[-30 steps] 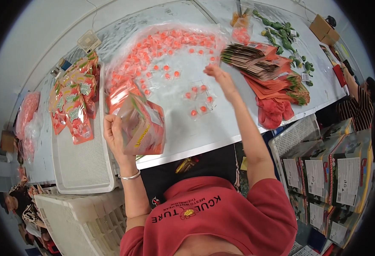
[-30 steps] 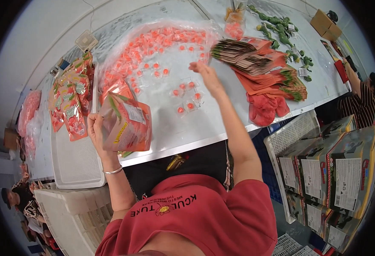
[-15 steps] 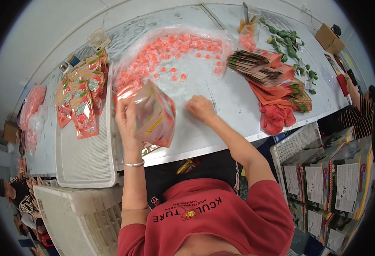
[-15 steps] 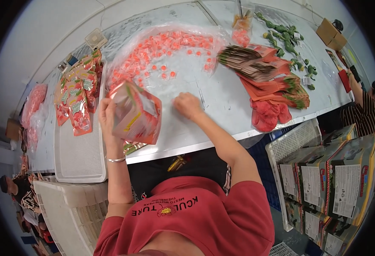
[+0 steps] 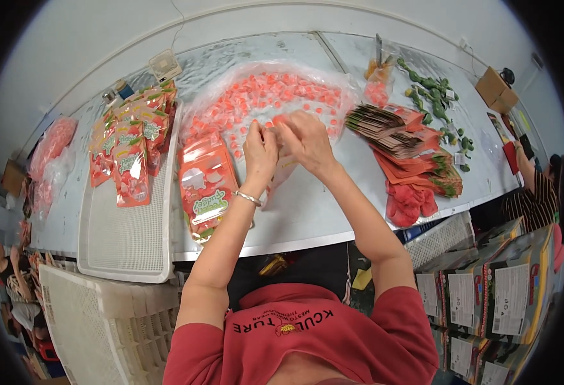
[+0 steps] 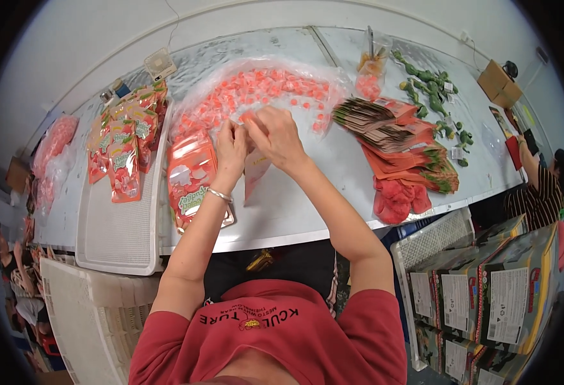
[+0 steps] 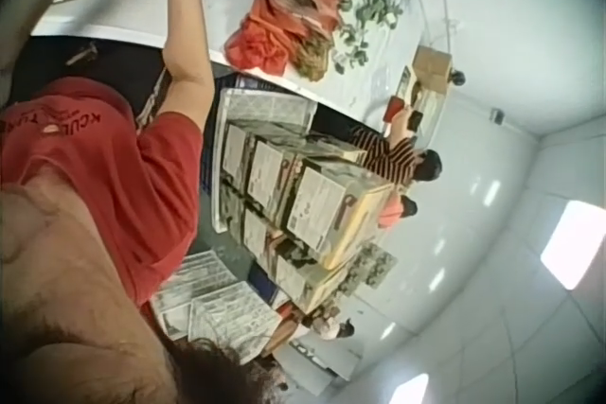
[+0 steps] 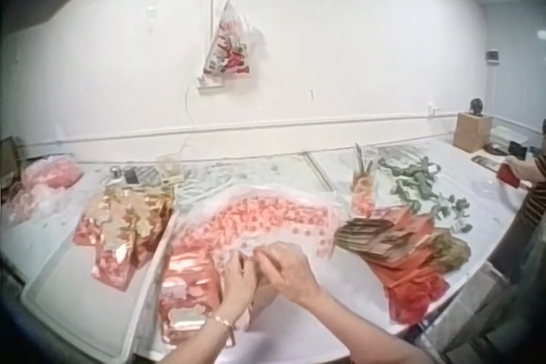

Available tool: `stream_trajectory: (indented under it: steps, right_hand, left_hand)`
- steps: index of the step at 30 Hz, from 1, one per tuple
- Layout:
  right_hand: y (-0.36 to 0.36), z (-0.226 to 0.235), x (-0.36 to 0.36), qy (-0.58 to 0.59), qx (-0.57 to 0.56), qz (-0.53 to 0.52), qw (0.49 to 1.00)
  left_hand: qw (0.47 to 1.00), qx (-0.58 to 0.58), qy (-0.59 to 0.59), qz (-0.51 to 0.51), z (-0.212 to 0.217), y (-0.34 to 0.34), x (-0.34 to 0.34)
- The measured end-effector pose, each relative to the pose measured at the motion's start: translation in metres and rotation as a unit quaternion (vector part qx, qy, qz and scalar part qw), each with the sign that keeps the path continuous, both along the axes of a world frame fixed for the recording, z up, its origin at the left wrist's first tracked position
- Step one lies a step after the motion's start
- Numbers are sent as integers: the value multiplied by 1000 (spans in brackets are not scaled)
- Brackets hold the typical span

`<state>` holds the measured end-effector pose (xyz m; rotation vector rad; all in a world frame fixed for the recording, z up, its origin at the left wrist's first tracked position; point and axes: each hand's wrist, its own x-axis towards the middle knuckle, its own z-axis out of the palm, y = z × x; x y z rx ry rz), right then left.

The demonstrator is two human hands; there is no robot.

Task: Picking up individual pink candies from a table and placing them into branded bags.

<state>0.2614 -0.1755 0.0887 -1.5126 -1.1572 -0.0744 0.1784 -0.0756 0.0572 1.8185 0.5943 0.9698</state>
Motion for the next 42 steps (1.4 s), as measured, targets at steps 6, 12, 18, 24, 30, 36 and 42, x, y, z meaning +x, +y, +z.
stream_trajectory:
  steps: [6, 12, 18, 24, 30, 36, 42]
  right_hand:
    - [-4, -10, 22, -284, -51, 64, 955]
    - [3, 14, 20, -302, -261, 98, 912]
    - [2, 54, 14, -206, -382, 217, 874]
    - [14, 37, 1, -437, -345, 98, 825]
    - [66, 13, 79, 144, -181, 217, 948]
    - [142, -154, 64, -56, -416, -166, 892]
    - [186, -161, 21, -199, -406, -152, 879]
  left_hand:
    - [995, 95, -23, 33, -4, -6, 0]
    - [997, 72, -24, 17, 1, -6, -3]
    - [999, -28, -40, 7, -5, 15, -17]
    - [993, -6, -119, 24, 11, 36, -40]
    - [936, -153, -311, 63, 57, 68, -115]
    - [950, -140, -250, 125, 50, 48, -196]
    - [953, -177, -233, 84, 51, 37, -196]
